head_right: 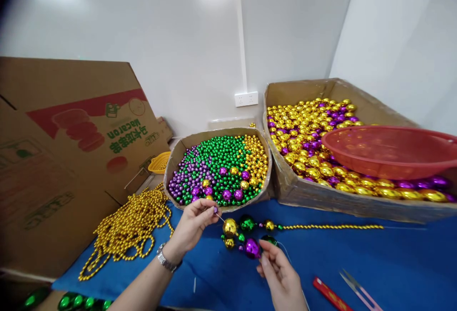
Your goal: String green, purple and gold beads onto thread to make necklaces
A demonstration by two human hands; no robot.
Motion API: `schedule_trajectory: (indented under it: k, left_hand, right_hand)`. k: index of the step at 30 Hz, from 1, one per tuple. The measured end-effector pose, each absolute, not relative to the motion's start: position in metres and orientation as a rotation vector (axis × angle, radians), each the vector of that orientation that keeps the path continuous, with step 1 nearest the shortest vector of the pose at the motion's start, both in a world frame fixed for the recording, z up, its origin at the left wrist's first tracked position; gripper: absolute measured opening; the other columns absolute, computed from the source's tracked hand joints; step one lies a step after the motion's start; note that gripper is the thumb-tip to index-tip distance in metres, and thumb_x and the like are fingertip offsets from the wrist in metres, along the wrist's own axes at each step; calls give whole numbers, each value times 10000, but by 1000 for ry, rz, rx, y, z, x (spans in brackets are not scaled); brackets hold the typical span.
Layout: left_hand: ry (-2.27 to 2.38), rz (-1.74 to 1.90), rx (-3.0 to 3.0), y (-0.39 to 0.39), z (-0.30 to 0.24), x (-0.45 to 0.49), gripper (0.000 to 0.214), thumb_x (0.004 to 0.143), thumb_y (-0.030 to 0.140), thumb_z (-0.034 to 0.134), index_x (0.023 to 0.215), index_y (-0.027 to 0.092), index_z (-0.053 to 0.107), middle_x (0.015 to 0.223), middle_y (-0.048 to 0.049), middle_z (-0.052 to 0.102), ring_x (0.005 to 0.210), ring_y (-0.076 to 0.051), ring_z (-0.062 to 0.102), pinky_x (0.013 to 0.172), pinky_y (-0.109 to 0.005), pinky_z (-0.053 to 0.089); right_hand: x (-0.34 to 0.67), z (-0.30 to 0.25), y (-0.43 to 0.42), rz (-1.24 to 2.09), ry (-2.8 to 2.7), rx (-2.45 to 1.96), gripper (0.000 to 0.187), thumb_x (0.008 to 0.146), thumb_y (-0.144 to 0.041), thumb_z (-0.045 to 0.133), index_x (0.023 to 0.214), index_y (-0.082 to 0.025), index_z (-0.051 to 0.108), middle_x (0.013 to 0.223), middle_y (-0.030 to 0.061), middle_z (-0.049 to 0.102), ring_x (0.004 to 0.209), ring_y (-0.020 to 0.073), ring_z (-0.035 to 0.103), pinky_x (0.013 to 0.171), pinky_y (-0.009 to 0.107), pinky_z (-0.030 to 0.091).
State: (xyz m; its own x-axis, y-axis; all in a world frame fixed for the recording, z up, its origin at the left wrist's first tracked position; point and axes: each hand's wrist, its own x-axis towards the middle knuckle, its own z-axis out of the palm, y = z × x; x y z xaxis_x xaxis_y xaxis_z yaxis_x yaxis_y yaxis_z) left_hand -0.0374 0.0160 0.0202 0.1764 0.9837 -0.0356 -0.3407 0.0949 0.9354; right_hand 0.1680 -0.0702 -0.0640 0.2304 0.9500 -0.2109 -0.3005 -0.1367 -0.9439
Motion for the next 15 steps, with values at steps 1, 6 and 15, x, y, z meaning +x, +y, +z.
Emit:
schedule_trajectory:
  k: [1,6,15]
  left_hand:
    - [857,1181,968,16,20,-38,172,736,224,728,872,142,662,789,-38,676,764,-141,657,700,-240,537]
    - [839,1148,928,15,20,-38,187,724,232,739,865,136,663,795,-42,669,769,-156,665,693,-246,543]
    - [892,1184,951,12,20,-34,234,700,280,756,861,141,660,781,-40,674,765,-176,675,699,-271,549]
  right_hand:
    - [167,-64,-70,1245,-703,-1223,464,660,-507,724,1007,-205,665,773,14,645,651,147,611,616,233,523]
    - [165,-66,-70,1250,-652,-1185,488,653,-514,733,1008,-190,648,750,1,621,628,135,593,603,234,507]
    - [172,-73,-70,1187,-772,-1244,499,694,-543,684,1044,-192,632,822,24,653,674,161,625,640,251,536]
